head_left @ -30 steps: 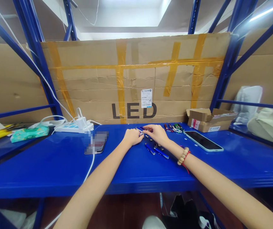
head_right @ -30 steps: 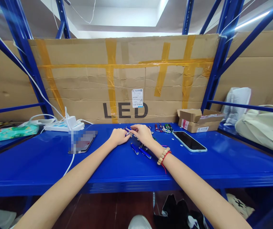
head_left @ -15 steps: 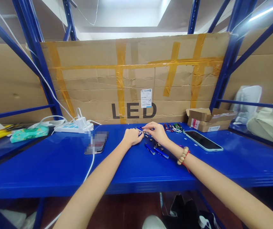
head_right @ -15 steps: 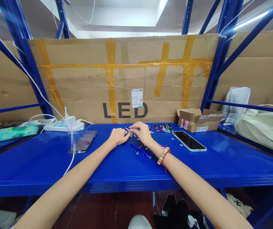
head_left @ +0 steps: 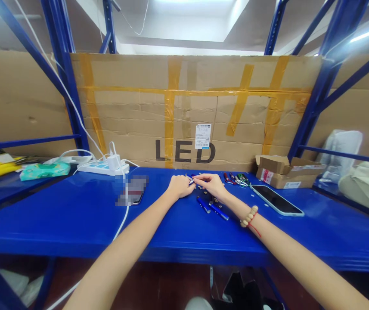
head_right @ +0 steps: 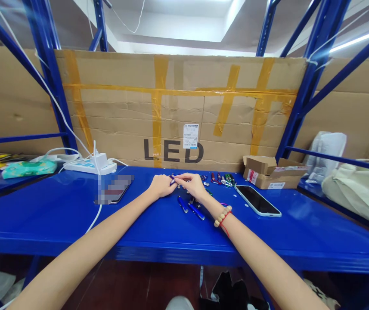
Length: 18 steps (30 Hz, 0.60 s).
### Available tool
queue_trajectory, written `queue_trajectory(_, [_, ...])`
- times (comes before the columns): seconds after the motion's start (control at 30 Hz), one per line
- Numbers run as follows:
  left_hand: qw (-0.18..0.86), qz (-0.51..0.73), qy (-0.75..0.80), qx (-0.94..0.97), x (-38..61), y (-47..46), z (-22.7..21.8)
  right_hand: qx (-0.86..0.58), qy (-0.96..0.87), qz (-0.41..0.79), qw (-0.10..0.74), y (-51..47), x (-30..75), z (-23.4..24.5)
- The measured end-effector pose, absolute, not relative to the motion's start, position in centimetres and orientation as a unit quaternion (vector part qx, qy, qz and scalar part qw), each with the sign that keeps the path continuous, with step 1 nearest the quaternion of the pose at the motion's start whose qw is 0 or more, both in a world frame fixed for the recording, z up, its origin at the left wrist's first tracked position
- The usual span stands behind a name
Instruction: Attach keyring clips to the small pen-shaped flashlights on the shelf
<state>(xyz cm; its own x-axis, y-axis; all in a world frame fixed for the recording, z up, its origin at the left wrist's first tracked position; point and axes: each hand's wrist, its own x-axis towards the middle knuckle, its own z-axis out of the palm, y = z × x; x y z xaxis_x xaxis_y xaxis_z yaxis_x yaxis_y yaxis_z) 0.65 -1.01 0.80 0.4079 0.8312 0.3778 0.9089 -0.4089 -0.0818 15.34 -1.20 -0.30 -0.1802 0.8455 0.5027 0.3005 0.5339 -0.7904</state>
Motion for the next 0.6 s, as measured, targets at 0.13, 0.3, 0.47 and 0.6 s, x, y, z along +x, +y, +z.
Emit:
queue_trajectory(0.13, [0.126,-0.149,-0.513,-0.836,0.51,-1.03,0.61,-0.405,-0.727,0.245,0.497,-1.22,15.46,-0.36])
queue_trajectory(0.3, [0.116,-0.156,-0.475,-0.858,0.35,-0.99,0.31,-0.423,-0.748,0.244,0.449,-1.33,15.84,-0.26])
queue_trajectory(0.47, [0.133,-0.144,-0.461,-0.866,0.60,-1.03,0.21,-0.402,-0.762,0.241,0.447,-1.51,16.07,-0.20])
queue_trajectory(0.6, [0.135,-0.132,-0.464,-0.866,0.72,-1.04,0.20,-0.437,-0.729,0.279,0.447,-1.91,15.53,-0.06])
